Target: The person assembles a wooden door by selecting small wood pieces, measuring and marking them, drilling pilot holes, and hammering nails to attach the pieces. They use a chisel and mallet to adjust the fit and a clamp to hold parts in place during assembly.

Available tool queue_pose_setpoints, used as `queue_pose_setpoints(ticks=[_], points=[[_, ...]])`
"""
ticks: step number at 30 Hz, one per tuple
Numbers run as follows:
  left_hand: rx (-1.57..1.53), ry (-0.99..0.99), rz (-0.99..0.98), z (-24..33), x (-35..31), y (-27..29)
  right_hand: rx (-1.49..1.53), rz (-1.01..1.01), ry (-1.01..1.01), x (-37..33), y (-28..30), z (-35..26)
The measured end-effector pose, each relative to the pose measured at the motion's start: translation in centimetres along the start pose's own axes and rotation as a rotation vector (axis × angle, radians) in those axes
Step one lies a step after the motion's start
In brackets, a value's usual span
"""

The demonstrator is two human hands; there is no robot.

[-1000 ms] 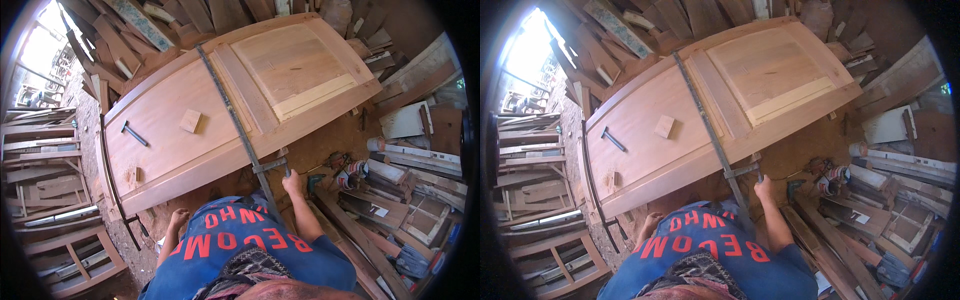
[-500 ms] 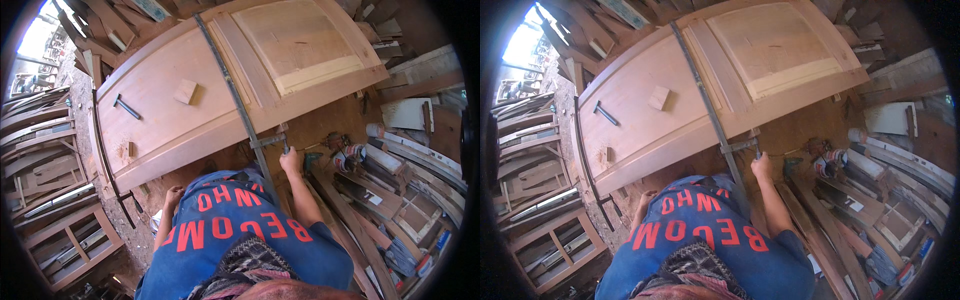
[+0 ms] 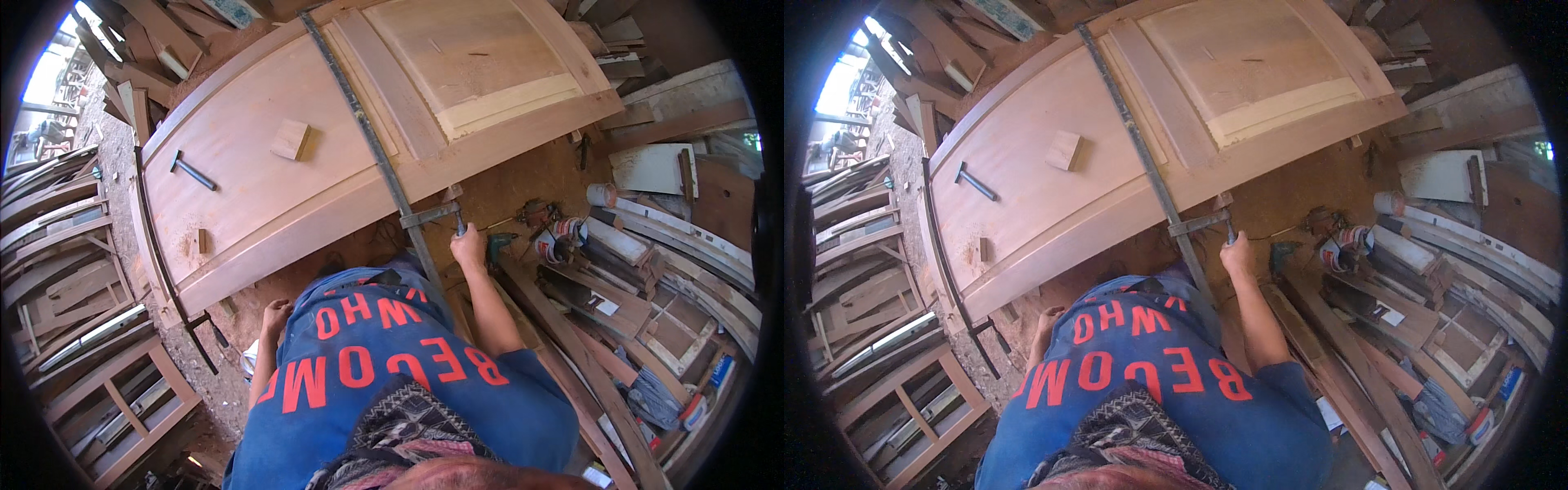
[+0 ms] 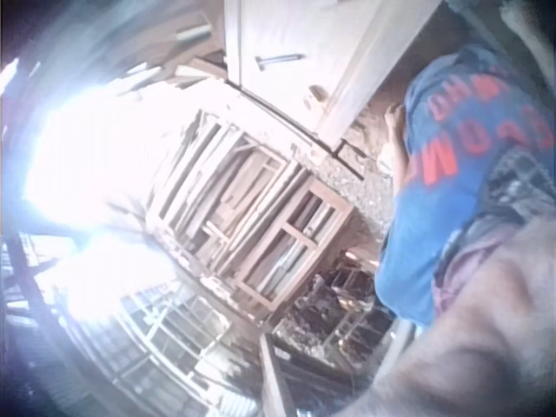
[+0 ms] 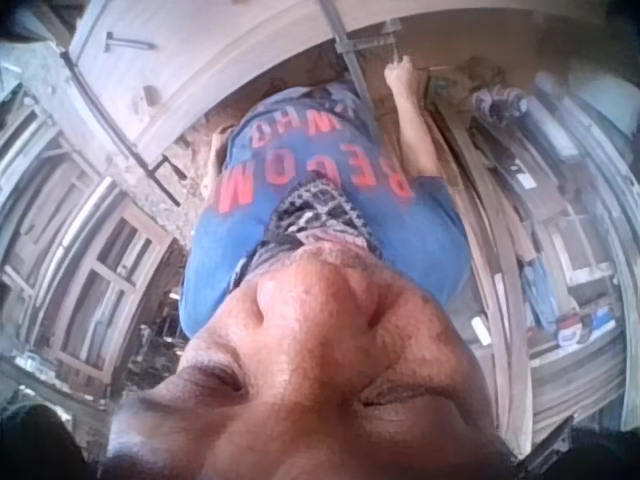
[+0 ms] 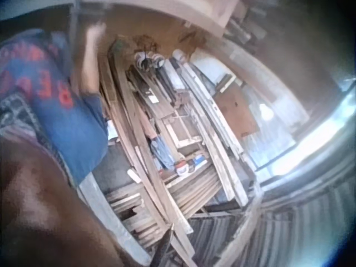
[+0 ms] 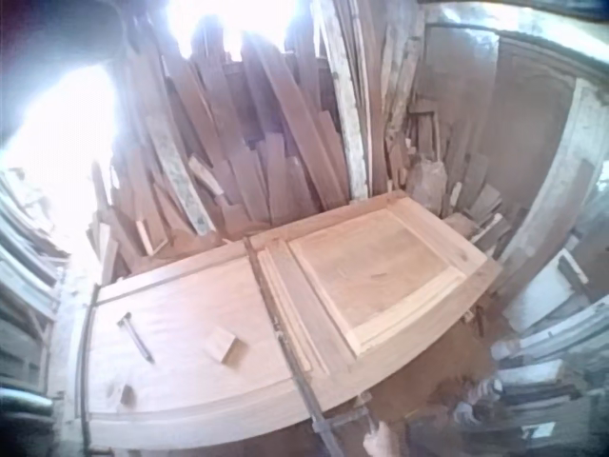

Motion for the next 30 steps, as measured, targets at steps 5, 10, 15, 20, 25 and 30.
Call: queue_pose_setpoints(ticks=[5,10,15,20,25,30], points=[[0.007,-0.039,-0.041,-2.2,1.2,0.5,0.929,-0.744,-0.294,1.7,2.6,0.9],[0.049,-0.038,-0.072,-0.8,0.9,0.6,0.685,-0.614,-0.349,2.5,1.3,0.5],[0.040,-0.017,-0.056,-0.6,0.7,0.1,0.126,0.066,0.078,0.3,-0.2,-0.1],[-0.016,-0.041,-0.065,-0.6,1.0,-0.8,1.221,-1.013,-0.454,2.3,2.3,1.8],[0.013,-0.064,-0.047,0.4,0.8,-1.2,0.048,0.010,-0.070,-0.8,1.9,-2.7],[0.032,-0.084,-0.042,-1.7,2.5,-1.3,0.635,-0.612,-0.263,1.7,3.3,0.3]])
Point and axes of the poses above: each hand's wrist, its own x-axis towards the middle knuckle, its own y-axis out of the back of the hand, z = x × y, the point moved 1 cm from there along x, towards the middle knuckle, and after that the axes turned 6 degrees about x, right-handed, at the moved point
